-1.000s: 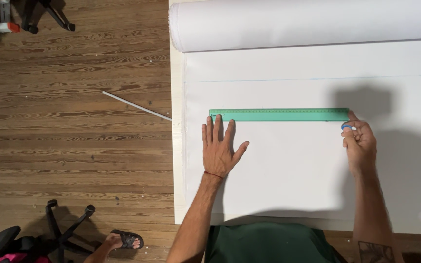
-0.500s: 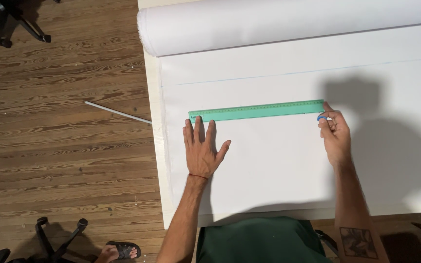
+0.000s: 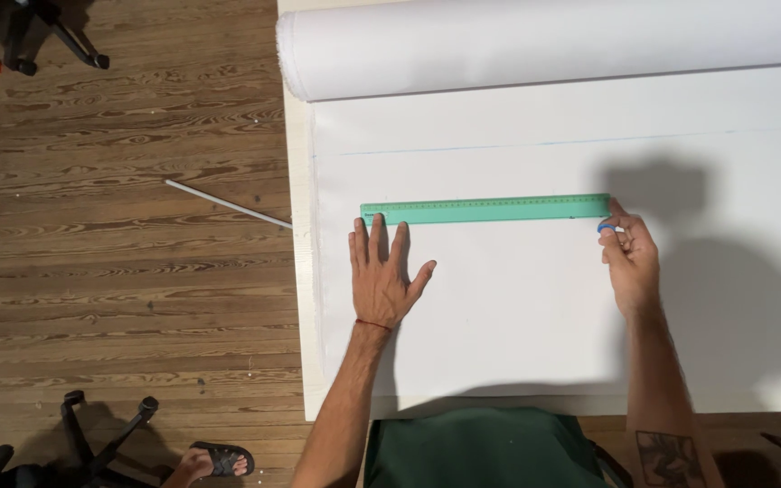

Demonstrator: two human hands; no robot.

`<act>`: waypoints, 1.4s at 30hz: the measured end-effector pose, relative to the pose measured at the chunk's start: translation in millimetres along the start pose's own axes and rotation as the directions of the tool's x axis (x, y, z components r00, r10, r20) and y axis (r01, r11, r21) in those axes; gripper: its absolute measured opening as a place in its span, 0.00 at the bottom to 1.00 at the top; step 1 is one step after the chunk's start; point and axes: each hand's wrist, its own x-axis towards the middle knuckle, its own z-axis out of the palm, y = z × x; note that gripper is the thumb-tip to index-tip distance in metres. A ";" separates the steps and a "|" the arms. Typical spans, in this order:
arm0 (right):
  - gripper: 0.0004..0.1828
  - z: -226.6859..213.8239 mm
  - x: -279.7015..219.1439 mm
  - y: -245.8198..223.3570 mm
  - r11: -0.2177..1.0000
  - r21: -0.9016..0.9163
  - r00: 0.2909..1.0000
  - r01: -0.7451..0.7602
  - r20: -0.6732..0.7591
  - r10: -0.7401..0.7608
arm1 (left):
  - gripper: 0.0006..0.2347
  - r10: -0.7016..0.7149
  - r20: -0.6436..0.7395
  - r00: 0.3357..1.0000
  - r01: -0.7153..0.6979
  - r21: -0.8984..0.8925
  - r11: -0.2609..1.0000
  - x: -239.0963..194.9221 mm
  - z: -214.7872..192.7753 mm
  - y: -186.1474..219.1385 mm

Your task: Marking lines on a large sheet of material using a ruler and a blue marker on a cutting table

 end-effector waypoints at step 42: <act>0.09 344.4 76.0 -152.5 0.866 -0.396 0.765 0.304 0.643 0.025 | 0.42 0.058 0.020 0.998 -0.058 0.019 0.998 -5.6 9.9 -27.3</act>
